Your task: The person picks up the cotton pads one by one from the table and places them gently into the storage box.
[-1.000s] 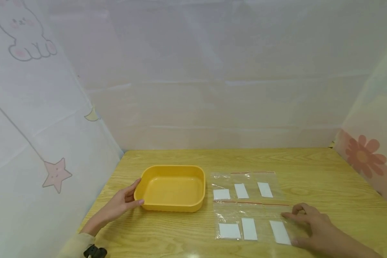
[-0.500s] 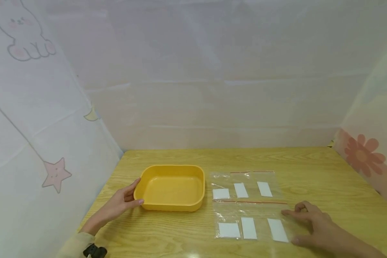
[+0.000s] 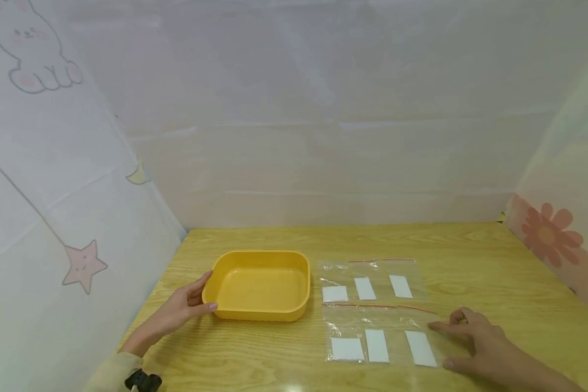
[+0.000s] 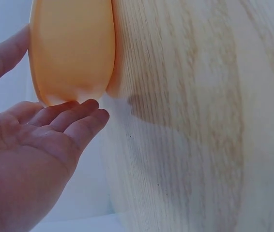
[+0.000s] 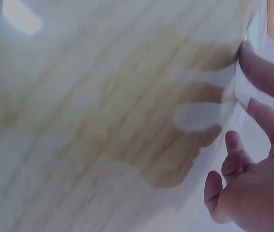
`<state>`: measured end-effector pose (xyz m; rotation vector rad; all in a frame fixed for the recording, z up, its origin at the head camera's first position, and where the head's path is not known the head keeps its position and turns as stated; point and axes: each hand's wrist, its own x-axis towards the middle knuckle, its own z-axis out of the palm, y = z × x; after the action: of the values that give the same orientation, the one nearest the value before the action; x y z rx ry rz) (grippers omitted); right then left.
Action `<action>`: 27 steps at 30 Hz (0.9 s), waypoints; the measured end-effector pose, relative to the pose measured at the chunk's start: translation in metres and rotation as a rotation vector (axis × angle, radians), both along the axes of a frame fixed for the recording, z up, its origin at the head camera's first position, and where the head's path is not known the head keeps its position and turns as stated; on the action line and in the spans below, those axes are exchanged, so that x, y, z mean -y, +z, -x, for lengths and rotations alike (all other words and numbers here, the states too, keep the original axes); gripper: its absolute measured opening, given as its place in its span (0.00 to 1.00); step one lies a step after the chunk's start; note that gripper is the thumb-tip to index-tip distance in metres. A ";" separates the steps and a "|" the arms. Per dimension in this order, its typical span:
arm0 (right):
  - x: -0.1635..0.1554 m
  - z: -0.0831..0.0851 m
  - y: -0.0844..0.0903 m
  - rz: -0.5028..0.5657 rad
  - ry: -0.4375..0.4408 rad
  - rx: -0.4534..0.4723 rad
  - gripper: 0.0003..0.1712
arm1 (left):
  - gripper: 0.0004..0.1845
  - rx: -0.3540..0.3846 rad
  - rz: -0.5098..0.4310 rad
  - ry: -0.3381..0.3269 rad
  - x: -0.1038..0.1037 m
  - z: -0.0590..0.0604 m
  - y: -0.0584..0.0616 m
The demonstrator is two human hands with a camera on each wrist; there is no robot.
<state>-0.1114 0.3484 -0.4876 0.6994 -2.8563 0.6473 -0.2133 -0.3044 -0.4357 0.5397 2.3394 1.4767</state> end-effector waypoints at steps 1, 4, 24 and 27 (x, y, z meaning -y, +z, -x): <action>0.001 -0.001 0.000 0.001 -0.011 -0.006 0.37 | 0.48 -0.001 0.003 0.001 0.000 0.000 0.000; 0.005 -0.003 -0.001 0.017 -0.038 -0.018 0.33 | 0.49 0.008 0.013 0.016 0.000 -0.001 0.000; 0.020 -0.003 -0.003 0.026 -0.077 -0.058 0.39 | 0.49 0.013 0.027 0.032 -0.001 -0.001 0.000; 0.021 0.001 -0.003 0.032 -0.067 -0.074 0.41 | 0.48 0.009 0.027 0.034 -0.002 -0.001 0.003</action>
<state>-0.1120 0.3278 -0.4904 0.6073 -2.7825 0.6419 -0.2120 -0.3027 -0.4330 0.4876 2.3690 1.4564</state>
